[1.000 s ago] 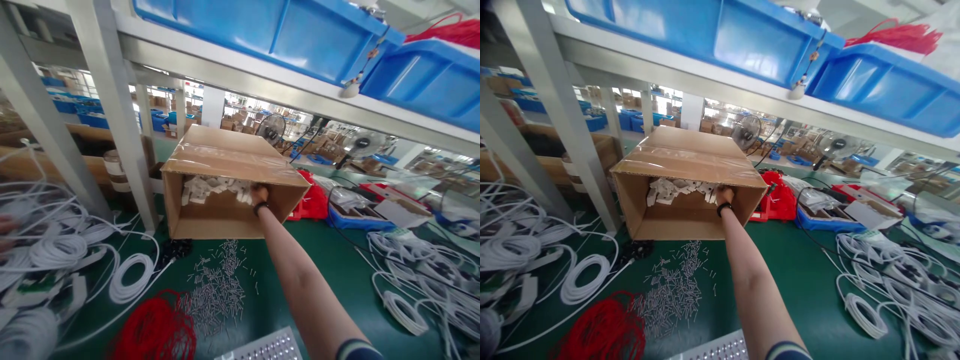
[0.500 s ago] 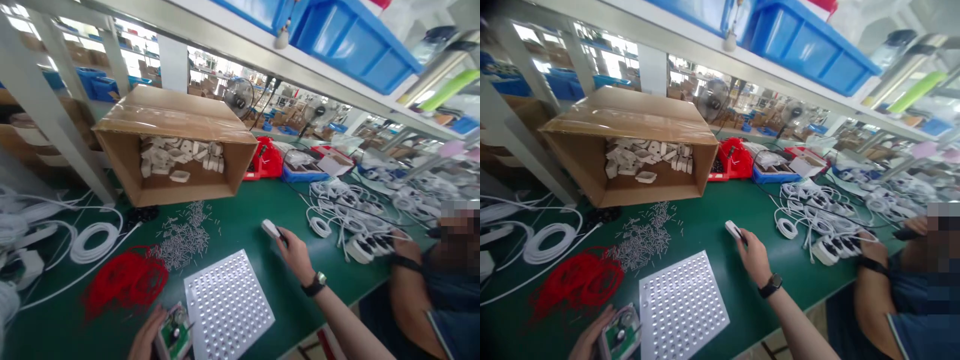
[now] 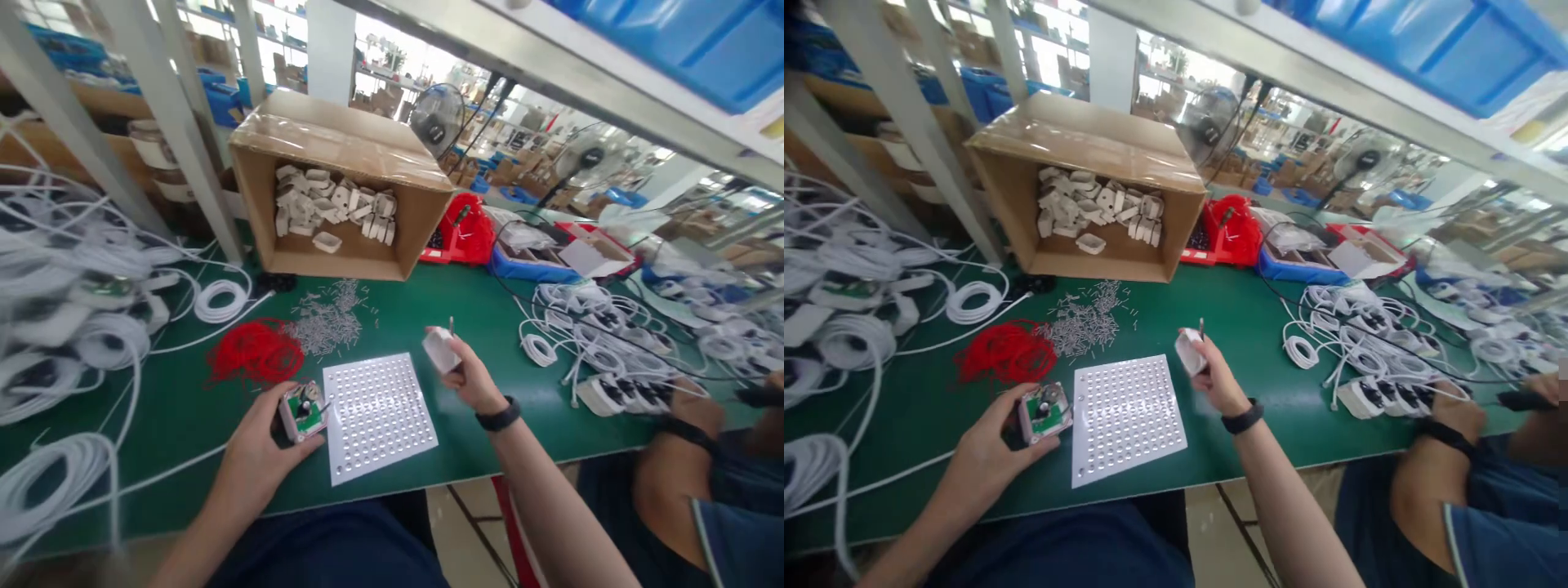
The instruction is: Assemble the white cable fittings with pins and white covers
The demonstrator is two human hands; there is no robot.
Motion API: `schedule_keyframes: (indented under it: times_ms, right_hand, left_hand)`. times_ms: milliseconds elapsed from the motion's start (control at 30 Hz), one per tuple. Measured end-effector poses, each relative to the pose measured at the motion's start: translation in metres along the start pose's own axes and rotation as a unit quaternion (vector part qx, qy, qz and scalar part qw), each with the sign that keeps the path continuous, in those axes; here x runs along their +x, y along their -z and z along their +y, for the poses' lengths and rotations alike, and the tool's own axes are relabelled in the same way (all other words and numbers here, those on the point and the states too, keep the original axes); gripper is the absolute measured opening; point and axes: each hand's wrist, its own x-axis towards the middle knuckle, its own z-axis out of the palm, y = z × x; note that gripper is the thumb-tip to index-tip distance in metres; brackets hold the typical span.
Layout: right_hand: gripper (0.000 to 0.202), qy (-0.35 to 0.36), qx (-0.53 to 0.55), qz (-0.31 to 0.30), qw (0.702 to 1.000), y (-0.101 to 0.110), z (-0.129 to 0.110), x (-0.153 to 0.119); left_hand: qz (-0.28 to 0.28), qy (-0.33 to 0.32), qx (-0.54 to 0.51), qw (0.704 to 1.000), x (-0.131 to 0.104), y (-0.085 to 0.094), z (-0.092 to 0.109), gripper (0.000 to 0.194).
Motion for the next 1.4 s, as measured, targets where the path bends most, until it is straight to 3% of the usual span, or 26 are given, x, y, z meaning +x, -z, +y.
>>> schedule_keyframes:
  times_ms: [33, 100, 133, 200, 267, 333, 467, 567, 633, 733, 833, 1000, 1200, 1400]
  right_hand:
    - [0.051, -0.02, 0.104, -0.072, 0.992, -0.016, -0.007, -0.008]
    - [0.048, -0.081, 0.305, -0.206, 0.926, -0.054, -0.018, -0.024]
    - [0.045, -0.111, 0.373, -0.245, 0.888, -0.074, -0.022, -0.031]
    - [0.04, -0.15, 0.426, -0.275, 0.849, -0.109, -0.026, -0.042]
    - [0.04, -0.158, 0.425, -0.284, 0.845, -0.135, -0.026, -0.046]
    - [0.04, -0.128, 0.395, -0.28, 0.866, -0.148, -0.026, -0.047]
    - [0.034, 0.042, 0.256, -0.257, 0.931, -0.146, -0.031, -0.049]
    - [0.033, 0.205, 0.106, -0.247, 0.941, -0.139, -0.039, -0.055]
    - [0.036, 0.259, 0.028, -0.228, 0.938, -0.138, -0.042, -0.059]
    - [0.038, 0.266, -0.003, -0.205, 0.942, -0.139, -0.043, -0.062]
    - [0.036, 0.248, 0.035, -0.218, 0.943, -0.139, -0.04, -0.061]
    - [0.04, 0.114, 0.099, -0.3, 0.942, -0.136, -0.031, -0.055]
    - [0.039, 0.241, 0.013, -0.242, 0.94, -0.139, -0.037, -0.061]
    - [0.043, 0.256, -0.098, -0.169, 0.947, -0.154, -0.041, -0.07]
  left_hand:
    - [0.005, -0.006, -0.015, 1.0, -0.002, 0.005, 0.006, 0.058]
    - [0.021, -0.025, -0.02, 0.999, -0.006, 0.013, 0.017, 0.062]
    - [0.03, -0.036, -0.013, 0.999, -0.009, 0.015, 0.022, 0.063]
    - [0.046, -0.062, 0.01, 0.997, -0.012, 0.017, 0.028, 0.064]
    - [0.055, -0.095, 0.038, 0.993, -0.015, 0.017, 0.031, 0.061]
    - [0.052, -0.122, 0.067, 0.989, -0.016, 0.016, 0.03, 0.055]
    - [0.057, -0.134, 0.118, 0.982, -0.015, 0.015, 0.028, 0.054]
    - [0.069, -0.135, 0.13, 0.98, -0.014, 0.014, 0.026, 0.054]
    - [0.075, -0.138, 0.127, 0.98, -0.013, 0.013, 0.024, 0.053]
    - [0.078, -0.137, 0.105, 0.982, -0.012, 0.014, 0.021, 0.052]
    - [0.06, -0.121, 0.083, 0.987, -0.012, 0.018, 0.021, 0.056]
    - [0.009, -0.103, 0.09, 0.991, -0.012, 0.026, 0.029, 0.06]
    - [-0.006, -0.095, 0.113, 0.989, -0.012, 0.024, 0.033, 0.056]
    - [0.009, -0.063, 0.042, 0.997, -0.01, 0.016, 0.019, 0.057]
